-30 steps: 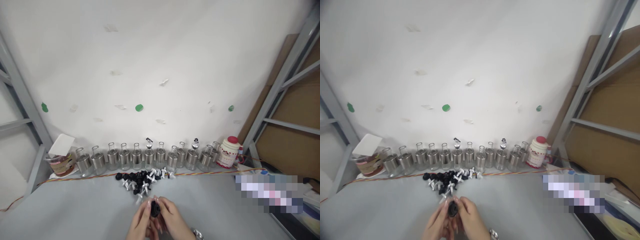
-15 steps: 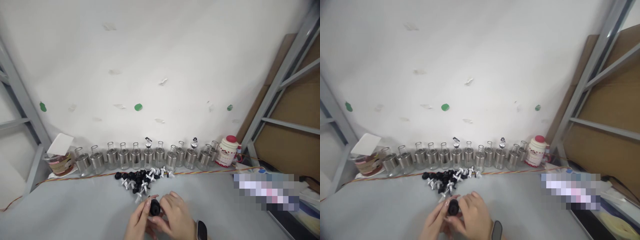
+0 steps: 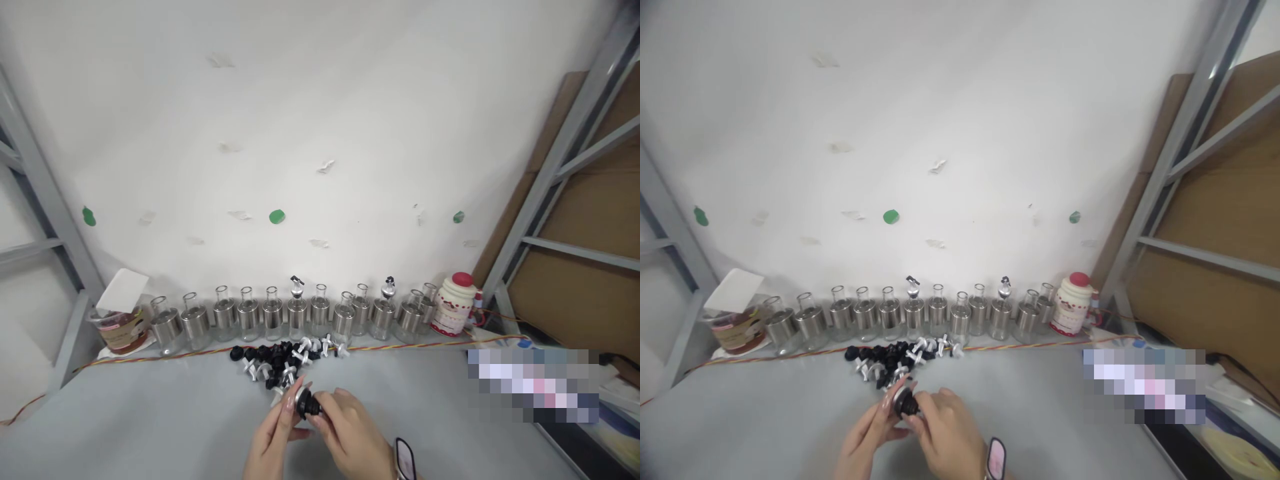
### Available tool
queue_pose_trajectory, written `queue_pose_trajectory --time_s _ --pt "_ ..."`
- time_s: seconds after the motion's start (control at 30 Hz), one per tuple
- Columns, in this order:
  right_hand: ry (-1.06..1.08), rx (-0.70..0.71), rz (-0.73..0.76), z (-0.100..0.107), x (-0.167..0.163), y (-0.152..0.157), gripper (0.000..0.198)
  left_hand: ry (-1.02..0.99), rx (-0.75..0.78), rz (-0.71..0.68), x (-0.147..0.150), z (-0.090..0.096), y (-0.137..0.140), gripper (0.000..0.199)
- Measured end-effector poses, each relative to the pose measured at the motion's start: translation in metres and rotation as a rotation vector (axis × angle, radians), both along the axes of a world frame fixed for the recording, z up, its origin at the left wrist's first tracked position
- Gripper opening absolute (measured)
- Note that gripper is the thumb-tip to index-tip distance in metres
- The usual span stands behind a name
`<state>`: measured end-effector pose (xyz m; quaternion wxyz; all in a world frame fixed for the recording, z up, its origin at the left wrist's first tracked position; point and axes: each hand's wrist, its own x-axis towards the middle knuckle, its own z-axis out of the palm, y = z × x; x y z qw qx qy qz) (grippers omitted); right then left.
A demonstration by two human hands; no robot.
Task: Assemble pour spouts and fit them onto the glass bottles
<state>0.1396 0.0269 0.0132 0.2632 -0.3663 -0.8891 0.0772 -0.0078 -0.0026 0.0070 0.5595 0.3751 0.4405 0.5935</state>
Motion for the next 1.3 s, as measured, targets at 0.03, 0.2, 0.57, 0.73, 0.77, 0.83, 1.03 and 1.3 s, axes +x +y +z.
queue_pose_trajectory --time_s 0.03,0.2,0.57,0.73,0.77,0.83,1.03,1.3 --pt "0.005 0.004 0.001 -0.001 -0.001 0.0 0.013 0.011 0.004 0.014 0.0 -0.001 0.0 0.043" --pt "0.006 0.095 -0.013 -0.007 -0.005 0.0 0.016 -0.014 0.028 0.061 0.004 -0.004 -0.001 0.041" --pt "0.074 0.082 -0.016 -0.005 -0.003 0.0 0.017 -0.031 0.077 0.075 0.004 -0.01 -0.004 0.037" --pt "-0.012 0.073 -0.051 -0.011 -0.005 0.0 0.012 0.031 0.092 0.106 0.003 -0.014 -0.004 0.038" --pt "-0.029 0.078 -0.053 -0.011 -0.005 0.0 0.011 0.043 0.098 0.106 0.003 -0.014 -0.003 0.037" --pt "-0.044 0.091 -0.034 -0.009 -0.004 0.0 0.009 0.083 0.114 0.104 0.003 -0.014 -0.003 0.034" --pt "-0.086 0.157 0.021 -0.004 -0.003 0.0 0.007 0.161 0.135 0.092 0.003 -0.016 -0.004 0.035" --pt "-0.134 0.229 -0.046 -0.008 -0.006 -0.002 0.009 0.155 0.099 0.111 0.005 -0.013 -0.004 0.036"
